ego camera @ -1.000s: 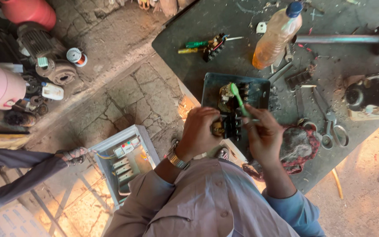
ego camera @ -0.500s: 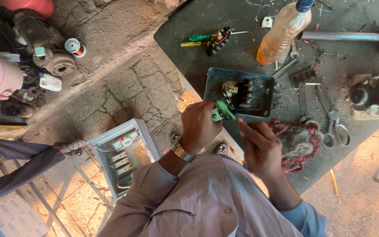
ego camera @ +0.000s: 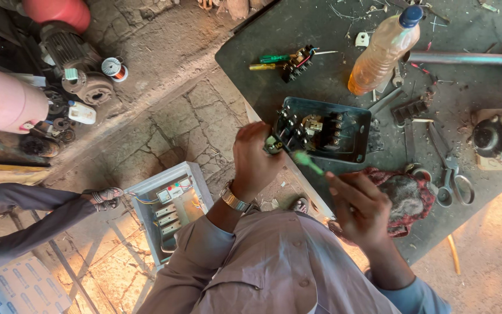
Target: The person cleans electrical components using a toothbrush and a liquid from a plastic bottle. They scrub the components, pour liquid onto them, and continue scrubbing. The person handles multiple small parts and tools on a cluttered workbench.
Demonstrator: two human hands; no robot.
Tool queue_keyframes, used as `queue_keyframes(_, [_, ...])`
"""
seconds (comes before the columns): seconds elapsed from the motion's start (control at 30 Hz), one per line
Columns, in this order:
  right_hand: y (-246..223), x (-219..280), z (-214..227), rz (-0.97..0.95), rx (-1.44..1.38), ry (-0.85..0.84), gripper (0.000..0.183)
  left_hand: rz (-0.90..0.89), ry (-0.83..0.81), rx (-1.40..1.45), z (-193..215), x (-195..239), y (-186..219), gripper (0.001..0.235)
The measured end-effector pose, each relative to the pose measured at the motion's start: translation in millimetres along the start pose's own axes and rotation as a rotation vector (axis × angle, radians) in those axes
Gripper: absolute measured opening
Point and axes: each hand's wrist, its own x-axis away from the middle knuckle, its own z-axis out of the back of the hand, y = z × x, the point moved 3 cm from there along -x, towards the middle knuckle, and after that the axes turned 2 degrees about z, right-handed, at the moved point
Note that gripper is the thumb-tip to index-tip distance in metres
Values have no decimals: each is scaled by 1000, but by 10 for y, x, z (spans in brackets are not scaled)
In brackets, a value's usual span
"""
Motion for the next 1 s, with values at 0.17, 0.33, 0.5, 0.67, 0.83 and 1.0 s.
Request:
queue_keyframes(0.17, [-121, -87, -38, 14, 141, 39, 33, -243, 138, 72, 32, 39, 99, 20])
queue_keyframes(0.33, [-213, -105, -202, 12, 249, 29, 39, -245, 143, 131, -27, 143, 147, 25])
queue_keyframes(0.5, [-93, -77, -217, -238, -332, -126, 36, -166, 193, 53, -51, 186, 89, 26])
queue_keyframes(0.67, [-127, -43, -200, -78, -27, -26, 36, -234, 246, 153, -82, 195, 84, 23])
queue_keyframes(0.83, [-167, -62, -173, 9, -84, -99, 34, -153, 278, 139, 37, 149, 65, 22])
queue_keyframes(1.0, [-138, 2, -176, -111, -129, -54, 34, -137, 250, 110, 79, 200, 84, 24])
